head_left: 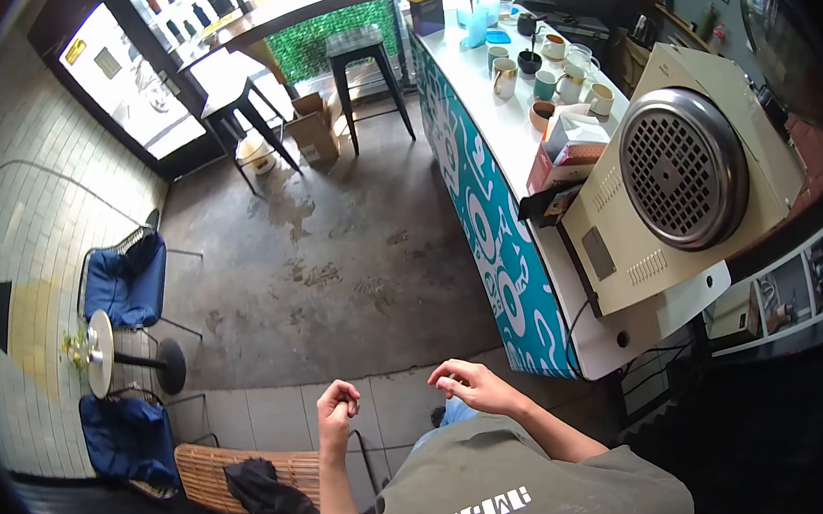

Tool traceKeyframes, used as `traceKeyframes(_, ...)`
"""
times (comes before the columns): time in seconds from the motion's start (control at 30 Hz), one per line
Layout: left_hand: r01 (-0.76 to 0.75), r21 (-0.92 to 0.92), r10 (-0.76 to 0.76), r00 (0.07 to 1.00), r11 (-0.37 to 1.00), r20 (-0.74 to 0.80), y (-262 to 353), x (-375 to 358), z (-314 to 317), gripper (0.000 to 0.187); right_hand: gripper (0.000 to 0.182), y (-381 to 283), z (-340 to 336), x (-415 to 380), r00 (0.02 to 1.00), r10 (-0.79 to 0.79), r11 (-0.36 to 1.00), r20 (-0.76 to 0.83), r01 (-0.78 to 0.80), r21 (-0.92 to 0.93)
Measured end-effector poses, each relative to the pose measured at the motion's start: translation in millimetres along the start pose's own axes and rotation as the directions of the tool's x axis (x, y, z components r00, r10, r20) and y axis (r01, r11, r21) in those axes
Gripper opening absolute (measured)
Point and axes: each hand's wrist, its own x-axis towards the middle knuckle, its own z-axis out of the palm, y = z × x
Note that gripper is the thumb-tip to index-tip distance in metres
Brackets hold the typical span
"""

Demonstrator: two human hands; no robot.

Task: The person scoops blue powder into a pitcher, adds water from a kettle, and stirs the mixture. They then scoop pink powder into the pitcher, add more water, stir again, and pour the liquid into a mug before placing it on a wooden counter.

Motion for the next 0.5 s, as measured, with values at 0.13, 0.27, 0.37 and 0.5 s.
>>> traceKeyframes(0.13, 0.006, -0.04, -0.006, 1.0, 0.999, -0.004, 6.2, 44.5, -7.6, 0.028, 0.024, 3.6, -8.4, 42.3, 0.996, -0.016, 0.999, -0.088, 0.02, 0.039)
traceKeyframes(0.27, 0.036, -0.028, -0.036, 0.999, 0.999, 0.007, 27.1, 87.8, -12.0, 0.027, 0.024, -3.5, -20.9, 94.8, 0.992, 0.032, 0.995, -0.12, -0.02, 0.095)
traceKeyframes(0.37, 0.04, -0.007, -0.039, 0.999, 0.999, 0.029, 39.3, 136.2, -19.1, 0.027, 0.023, -19.8, -40.7, 142.7, 0.992, -0.007, 0.987, -0.126, 0.028, 0.16)
traceKeyframes(0.5, 0.084, -0.071, -0.08, 0.996, 0.994, 0.049, 54.8, 213.0, -15.7, 0.027, 0.019, -51.7, -94.4, 194.2, 0.939, -0.142, 0.987, -0.313, 0.158, 0.029)
